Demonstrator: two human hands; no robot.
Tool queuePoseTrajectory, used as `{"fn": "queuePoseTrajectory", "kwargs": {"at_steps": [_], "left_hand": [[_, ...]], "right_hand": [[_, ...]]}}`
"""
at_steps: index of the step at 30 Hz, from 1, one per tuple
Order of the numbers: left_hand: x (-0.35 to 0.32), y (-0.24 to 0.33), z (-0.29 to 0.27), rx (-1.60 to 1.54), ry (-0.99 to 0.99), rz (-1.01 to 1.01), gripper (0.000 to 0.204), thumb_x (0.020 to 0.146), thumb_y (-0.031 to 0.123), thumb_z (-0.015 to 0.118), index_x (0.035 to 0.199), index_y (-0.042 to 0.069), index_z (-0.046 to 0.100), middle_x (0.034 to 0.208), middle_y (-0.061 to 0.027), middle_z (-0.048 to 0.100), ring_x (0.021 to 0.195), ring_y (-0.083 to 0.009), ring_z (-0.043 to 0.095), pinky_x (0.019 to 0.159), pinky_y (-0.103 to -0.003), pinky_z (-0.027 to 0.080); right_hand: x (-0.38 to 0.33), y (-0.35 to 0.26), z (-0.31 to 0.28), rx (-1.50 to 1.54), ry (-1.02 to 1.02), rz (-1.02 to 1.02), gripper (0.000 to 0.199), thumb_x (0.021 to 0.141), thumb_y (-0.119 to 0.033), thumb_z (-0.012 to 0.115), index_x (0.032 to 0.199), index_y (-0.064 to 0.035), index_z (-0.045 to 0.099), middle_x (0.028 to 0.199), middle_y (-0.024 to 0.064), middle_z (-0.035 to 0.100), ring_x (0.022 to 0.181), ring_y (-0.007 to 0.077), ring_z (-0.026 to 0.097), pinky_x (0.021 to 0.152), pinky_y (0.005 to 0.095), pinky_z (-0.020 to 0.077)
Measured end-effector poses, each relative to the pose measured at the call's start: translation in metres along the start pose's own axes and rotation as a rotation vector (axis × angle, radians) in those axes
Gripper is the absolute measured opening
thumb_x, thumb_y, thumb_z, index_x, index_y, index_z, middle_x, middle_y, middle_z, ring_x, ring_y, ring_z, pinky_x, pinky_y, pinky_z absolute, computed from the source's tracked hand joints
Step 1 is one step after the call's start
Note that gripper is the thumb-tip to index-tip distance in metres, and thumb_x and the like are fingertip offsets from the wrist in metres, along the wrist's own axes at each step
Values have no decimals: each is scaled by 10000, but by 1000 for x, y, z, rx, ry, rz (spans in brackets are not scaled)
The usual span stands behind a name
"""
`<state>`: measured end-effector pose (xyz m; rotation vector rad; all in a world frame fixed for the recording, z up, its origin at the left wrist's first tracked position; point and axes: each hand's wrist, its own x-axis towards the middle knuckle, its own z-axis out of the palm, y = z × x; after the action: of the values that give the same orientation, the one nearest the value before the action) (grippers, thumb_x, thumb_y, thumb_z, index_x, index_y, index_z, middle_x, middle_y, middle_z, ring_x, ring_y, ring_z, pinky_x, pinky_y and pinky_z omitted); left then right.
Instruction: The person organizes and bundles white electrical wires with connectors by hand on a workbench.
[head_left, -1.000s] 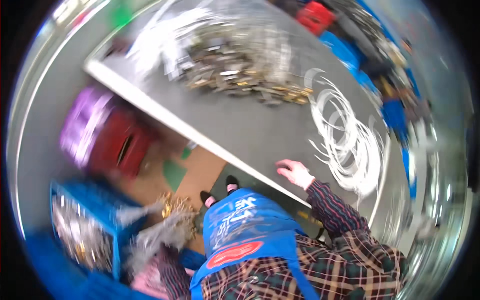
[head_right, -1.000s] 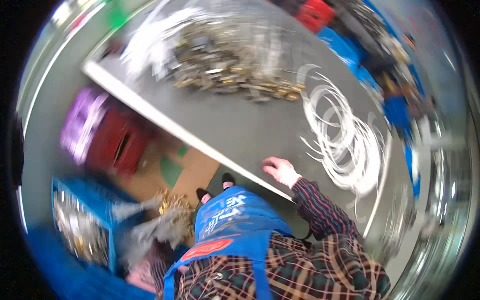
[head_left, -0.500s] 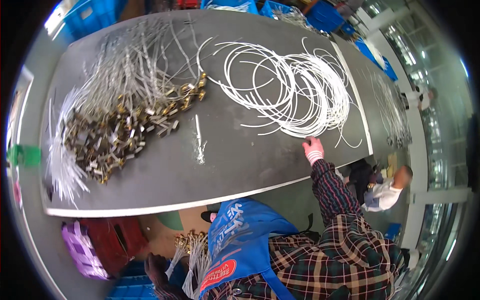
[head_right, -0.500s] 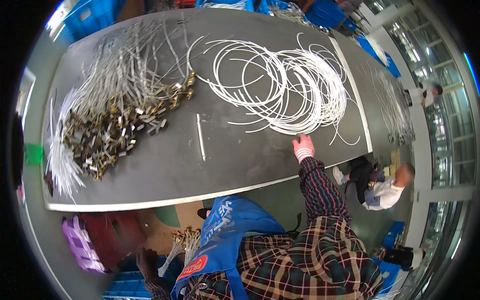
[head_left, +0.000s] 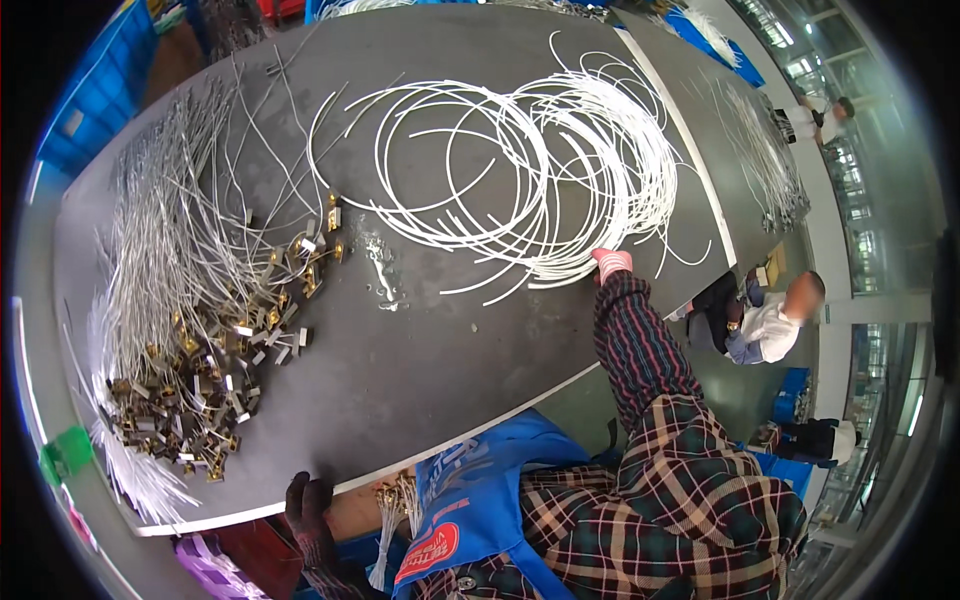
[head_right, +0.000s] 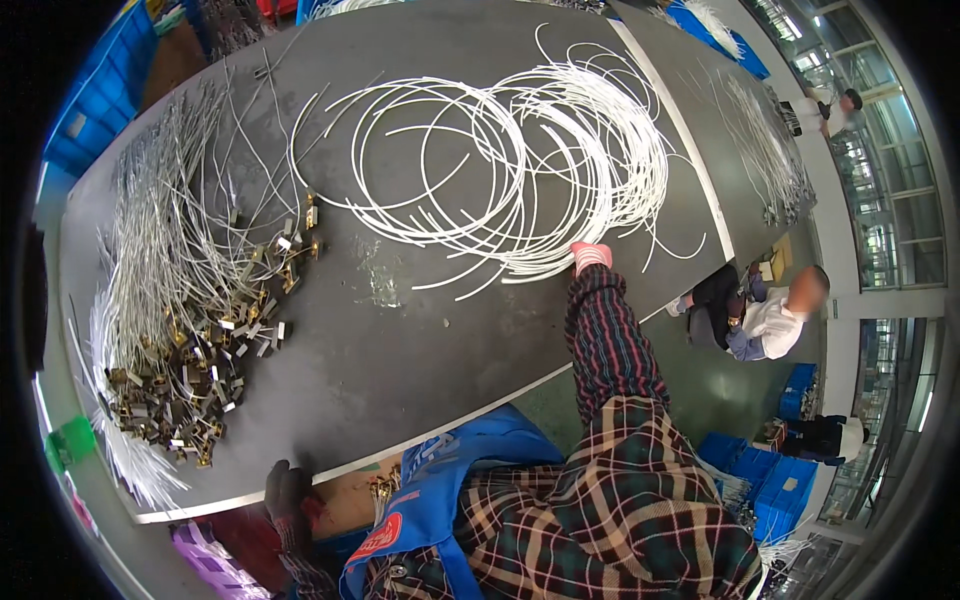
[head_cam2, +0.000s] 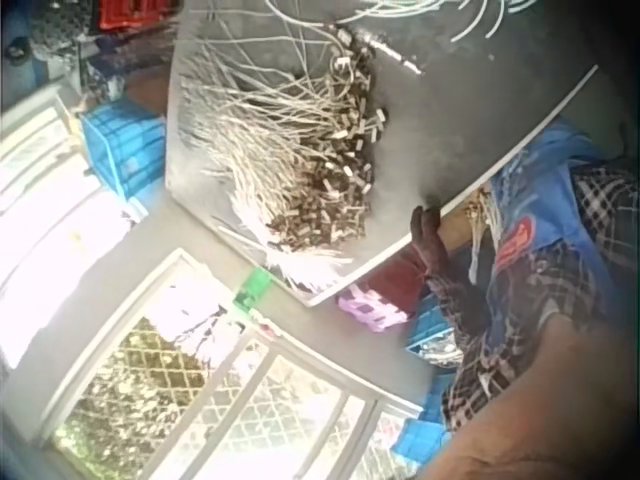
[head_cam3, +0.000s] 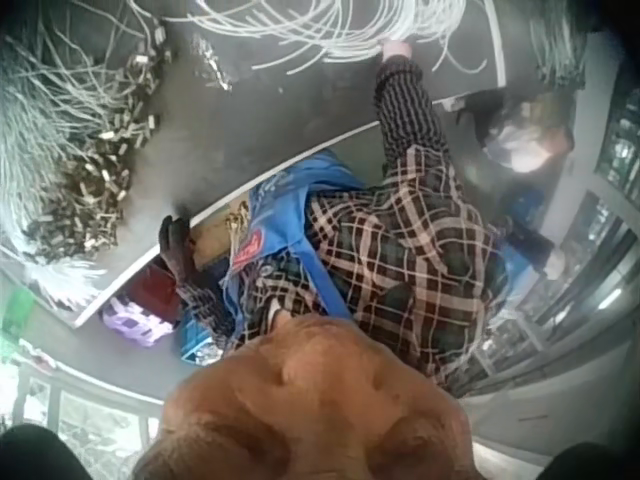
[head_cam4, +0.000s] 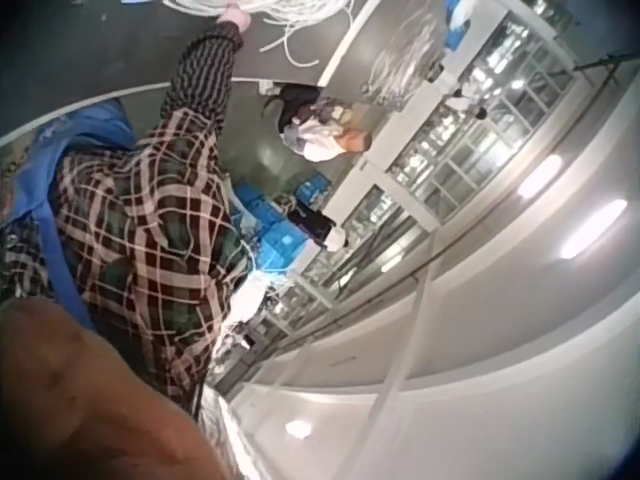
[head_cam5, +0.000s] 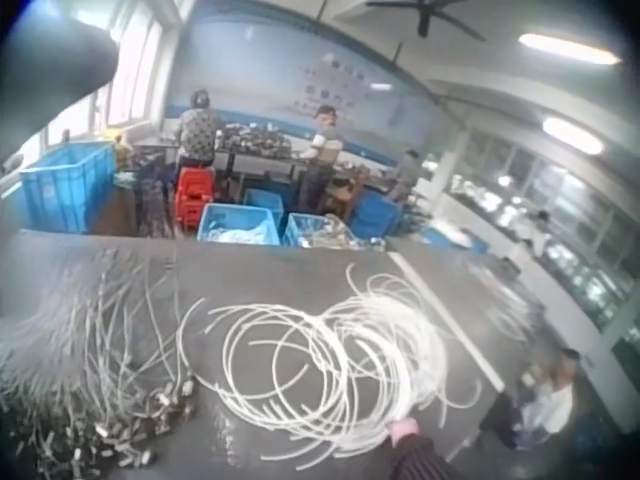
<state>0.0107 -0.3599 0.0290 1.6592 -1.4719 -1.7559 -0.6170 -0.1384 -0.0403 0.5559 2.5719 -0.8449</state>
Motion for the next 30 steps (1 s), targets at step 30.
{"fn": "queuePoseTrajectory", "kwargs": {"at_steps": [30], "left_hand": [[50, 74, 66, -194, -160, -111, 420, 828, 193, 619, 1177, -23, 530, 1030, -134, 603, 922, -214, 604, 838, -314, 477]], "right_hand": [[-228, -199, -61, 1056, -877, -808, 345, 881, -279, 597, 1102, -24, 522, 897, 74, 589, 794, 224, 584, 766, 418, 462]]}}
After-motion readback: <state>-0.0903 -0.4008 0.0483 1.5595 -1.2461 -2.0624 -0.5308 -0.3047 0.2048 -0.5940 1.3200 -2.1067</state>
